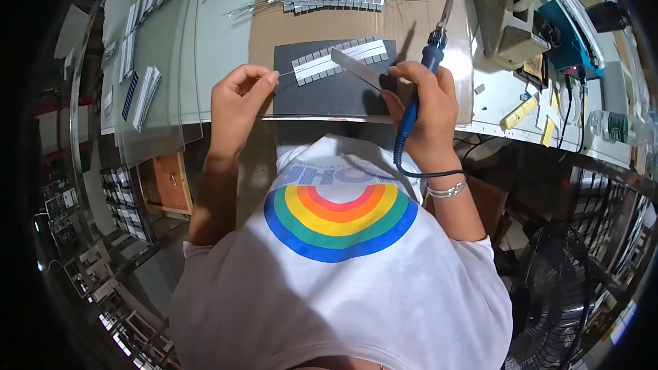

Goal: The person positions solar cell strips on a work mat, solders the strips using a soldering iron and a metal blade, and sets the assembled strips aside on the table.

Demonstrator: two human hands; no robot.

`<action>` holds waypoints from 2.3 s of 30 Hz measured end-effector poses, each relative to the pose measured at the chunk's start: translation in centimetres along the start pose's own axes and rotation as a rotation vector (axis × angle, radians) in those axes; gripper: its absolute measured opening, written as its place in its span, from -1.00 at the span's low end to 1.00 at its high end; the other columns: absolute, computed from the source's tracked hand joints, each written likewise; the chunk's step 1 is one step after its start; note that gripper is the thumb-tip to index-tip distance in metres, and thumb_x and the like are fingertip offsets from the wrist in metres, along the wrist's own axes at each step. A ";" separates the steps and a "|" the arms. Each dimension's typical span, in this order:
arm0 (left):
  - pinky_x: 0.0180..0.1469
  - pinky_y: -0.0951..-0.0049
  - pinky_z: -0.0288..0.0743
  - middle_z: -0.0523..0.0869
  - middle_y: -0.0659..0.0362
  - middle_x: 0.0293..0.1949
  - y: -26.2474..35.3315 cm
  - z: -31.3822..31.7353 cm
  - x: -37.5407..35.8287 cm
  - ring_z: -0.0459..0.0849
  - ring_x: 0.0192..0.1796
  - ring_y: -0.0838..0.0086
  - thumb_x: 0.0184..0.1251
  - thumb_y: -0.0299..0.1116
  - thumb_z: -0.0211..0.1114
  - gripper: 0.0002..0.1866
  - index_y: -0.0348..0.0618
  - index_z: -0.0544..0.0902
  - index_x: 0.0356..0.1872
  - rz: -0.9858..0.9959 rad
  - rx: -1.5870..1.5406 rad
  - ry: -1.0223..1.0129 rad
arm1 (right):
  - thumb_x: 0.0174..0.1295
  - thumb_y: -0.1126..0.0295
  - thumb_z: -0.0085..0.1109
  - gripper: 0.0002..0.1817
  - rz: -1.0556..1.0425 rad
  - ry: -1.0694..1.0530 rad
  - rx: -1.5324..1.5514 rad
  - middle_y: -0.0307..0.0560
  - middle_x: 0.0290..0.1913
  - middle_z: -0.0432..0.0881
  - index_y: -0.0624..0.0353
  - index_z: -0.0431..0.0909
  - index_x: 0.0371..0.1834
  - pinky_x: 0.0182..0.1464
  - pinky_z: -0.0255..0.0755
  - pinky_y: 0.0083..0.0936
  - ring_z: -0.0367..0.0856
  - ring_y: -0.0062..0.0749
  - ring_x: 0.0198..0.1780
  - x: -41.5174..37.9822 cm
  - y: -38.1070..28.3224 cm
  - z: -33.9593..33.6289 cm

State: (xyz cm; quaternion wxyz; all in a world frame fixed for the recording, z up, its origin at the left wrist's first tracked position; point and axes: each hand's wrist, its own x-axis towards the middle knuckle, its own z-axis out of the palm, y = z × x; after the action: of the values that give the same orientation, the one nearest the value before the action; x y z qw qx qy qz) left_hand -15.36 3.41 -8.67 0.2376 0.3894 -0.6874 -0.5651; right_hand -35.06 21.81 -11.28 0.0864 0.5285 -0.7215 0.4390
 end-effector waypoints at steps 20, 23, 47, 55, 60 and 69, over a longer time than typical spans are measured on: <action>0.04 0.37 0.47 0.68 0.15 -0.27 -1.3 3.5 1.3 0.63 -0.09 0.34 0.17 -0.52 0.44 -0.92 -0.21 0.68 -0.37 0.339 0.334 0.061 | -0.11 0.68 0.49 -0.36 0.100 0.058 -0.013 -0.18 -0.27 0.67 0.12 0.49 0.12 -0.14 0.38 -0.35 0.51 -0.22 -0.23 -1.6 0.2 1.6; 0.07 0.34 0.45 0.76 0.18 -0.18 -0.9 3.8 0.1 0.65 -0.01 0.30 0.15 -0.53 0.44 -0.90 -0.17 0.66 -0.37 0.425 0.417 0.012 | -0.10 0.69 0.49 -0.35 0.141 0.060 0.014 -0.18 -0.27 0.67 0.13 0.49 0.13 -0.13 0.38 -0.35 0.51 -0.23 -0.23 -1.9 0.2 1.7; 0.28 0.20 0.21 0.62 0.21 0.04 -1.3 4.4 2.2 0.46 0.23 0.25 0.21 -0.33 0.40 -0.90 -0.07 0.68 -0.41 0.389 0.642 0.072 | 0.01 0.77 0.27 -0.58 -0.089 0.036 0.043 -0.20 -0.05 0.79 0.11 0.57 -0.06 -0.10 0.45 -0.40 0.56 -0.19 -0.19 0.1 -1.2 2.2; 0.29 0.13 0.13 0.61 0.21 0.02 -2.0 4.2 2.3 0.44 0.23 0.23 0.18 -0.31 0.39 -0.91 -0.04 0.68 -0.42 0.387 0.672 0.121 | -0.15 0.70 0.29 -0.45 -0.071 -0.163 0.074 -0.21 0.01 0.73 0.08 0.59 0.02 0.05 0.37 -0.29 0.52 -0.12 -0.06 0.7 -1.2 3.6; 0.30 0.03 0.12 0.60 0.19 -0.01 -2.4 4.3 2.4 0.39 0.24 0.19 0.12 -0.32 0.40 -0.90 -0.06 0.67 -0.49 0.409 0.627 0.145 | -0.10 0.69 0.27 -0.46 -0.087 -0.207 0.059 -0.19 0.08 0.71 0.08 0.55 0.05 0.10 0.35 -0.24 0.53 -0.07 -0.02 1.3 -1.4 3.9; 0.24 0.17 0.18 0.62 0.21 0.01 -2.5 4.0 2.7 0.48 0.20 0.25 0.20 -0.29 0.41 -0.90 -0.02 0.69 -0.32 0.428 0.699 0.138 | 0.00 0.67 0.25 -0.46 -0.128 -0.298 -0.008 -0.16 0.10 0.70 0.07 0.48 0.12 0.16 0.32 -0.16 0.54 -0.03 0.03 1.7 -1.6 3.9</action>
State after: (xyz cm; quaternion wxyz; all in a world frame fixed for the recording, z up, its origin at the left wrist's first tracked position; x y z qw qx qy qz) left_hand -19.33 3.46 -12.36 0.2490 0.3318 -0.8858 -0.2081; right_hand -33.08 17.77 -11.76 0.0086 0.6324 -0.6929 0.3464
